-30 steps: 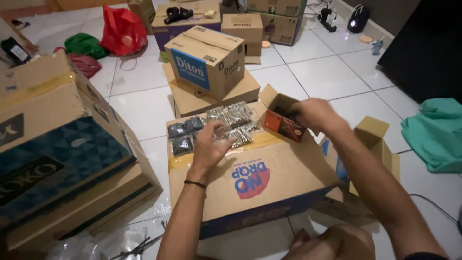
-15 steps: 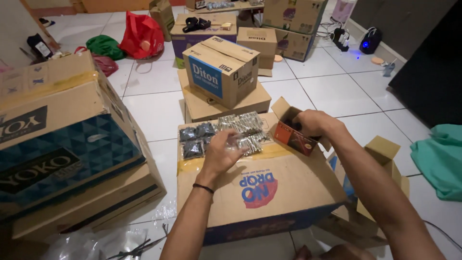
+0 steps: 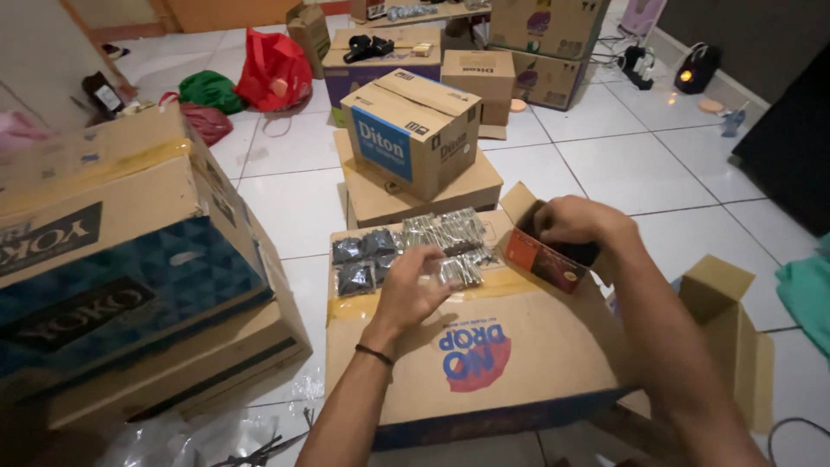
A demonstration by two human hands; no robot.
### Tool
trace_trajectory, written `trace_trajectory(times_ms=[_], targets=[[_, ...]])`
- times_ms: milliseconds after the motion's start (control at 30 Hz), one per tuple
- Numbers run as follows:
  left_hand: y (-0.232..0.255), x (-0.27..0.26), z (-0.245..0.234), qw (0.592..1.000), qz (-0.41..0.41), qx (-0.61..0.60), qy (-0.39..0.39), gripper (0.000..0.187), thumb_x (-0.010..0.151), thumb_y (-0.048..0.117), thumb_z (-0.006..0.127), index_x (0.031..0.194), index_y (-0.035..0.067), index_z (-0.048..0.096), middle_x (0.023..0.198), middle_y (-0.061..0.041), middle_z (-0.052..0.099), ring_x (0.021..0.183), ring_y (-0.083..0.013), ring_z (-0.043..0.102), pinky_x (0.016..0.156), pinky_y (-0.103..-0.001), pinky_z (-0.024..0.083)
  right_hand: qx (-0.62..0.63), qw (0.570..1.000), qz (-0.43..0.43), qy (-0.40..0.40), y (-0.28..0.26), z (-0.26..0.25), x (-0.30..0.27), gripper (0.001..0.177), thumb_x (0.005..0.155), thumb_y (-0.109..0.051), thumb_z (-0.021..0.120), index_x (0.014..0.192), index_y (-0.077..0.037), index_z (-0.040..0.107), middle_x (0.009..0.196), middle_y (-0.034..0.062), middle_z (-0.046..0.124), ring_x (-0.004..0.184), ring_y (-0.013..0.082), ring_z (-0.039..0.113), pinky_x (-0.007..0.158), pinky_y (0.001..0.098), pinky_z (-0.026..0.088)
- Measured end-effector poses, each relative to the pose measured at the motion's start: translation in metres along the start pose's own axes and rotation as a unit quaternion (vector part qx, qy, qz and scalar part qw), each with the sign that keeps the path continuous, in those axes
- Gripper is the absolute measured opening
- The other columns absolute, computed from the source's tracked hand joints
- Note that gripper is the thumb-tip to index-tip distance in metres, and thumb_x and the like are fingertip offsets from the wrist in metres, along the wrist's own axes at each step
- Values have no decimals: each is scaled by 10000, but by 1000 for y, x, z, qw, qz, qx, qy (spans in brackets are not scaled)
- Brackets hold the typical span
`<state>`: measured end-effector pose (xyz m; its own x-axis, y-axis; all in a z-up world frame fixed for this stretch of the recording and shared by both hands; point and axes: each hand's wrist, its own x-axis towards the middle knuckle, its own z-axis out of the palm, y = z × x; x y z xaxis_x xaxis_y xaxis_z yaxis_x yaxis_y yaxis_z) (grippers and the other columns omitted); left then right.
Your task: Packing small metal fasteners into plastic bags
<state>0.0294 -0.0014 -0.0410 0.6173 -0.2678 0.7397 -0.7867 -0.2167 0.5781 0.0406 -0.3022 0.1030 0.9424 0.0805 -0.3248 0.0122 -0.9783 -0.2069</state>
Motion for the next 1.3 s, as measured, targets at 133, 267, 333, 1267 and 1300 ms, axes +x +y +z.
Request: trace_trajectory(times_ms=[133, 267, 333, 1267, 1300], targets=[[3, 5, 2, 1000, -12, 15, 4, 534, 709, 382, 931, 1099, 130, 667, 894, -83, 698, 808, -321, 698, 758, -409, 543, 87, 990, -27, 112, -1, -14, -13, 285, 857, -274, 686, 1069, -142, 824, 998, 242, 786, 1027, 464, 711, 926, 550, 546], [42, 45, -8, 992, -105, 30, -63, 573, 726, 469, 848, 1121, 127, 612, 973, -88, 672, 862, -261, 665, 747, -359, 562, 313, 779, -269, 472, -20, -26, -23, 121, 947, -41, 729, 1064, -63, 708, 980, 103, 678, 897, 204, 639, 770, 294, 547], [70, 76, -17, 974, -173, 27, -144, 526, 791, 538, 734, 1116, 157, 573, 1034, -43, 648, 878, -172, 622, 722, -306, 567, 325, 720, -333, 515, -43, -40, -41, 77, 982, 49, 653, 1044, 6, 642, 987, 122, 647, 909, 210, 618, 777, 294, 551], [101, 162, -38, 873, -187, -125, -434, 762, 661, 461, 771, 1286, 109, 515, 1170, -66, 677, 1003, -174, 668, 830, -309, 571, 88, 868, -438, 217, -73, -51, -67, 138, 862, -215, 741, 943, -109, 774, 1472, 219, 546, 1431, 416, 447, 1109, 553, 437], [99, 162, -37, 861, -127, -72, -487, 654, 675, 560, 732, 1169, 169, 555, 1054, -29, 675, 913, -169, 647, 757, -314, 527, 69, 848, -473, 227, -73, -53, -71, 111, 892, -195, 705, 887, -98, 759, 1439, 199, 577, 1425, 418, 468, 1104, 548, 470]])
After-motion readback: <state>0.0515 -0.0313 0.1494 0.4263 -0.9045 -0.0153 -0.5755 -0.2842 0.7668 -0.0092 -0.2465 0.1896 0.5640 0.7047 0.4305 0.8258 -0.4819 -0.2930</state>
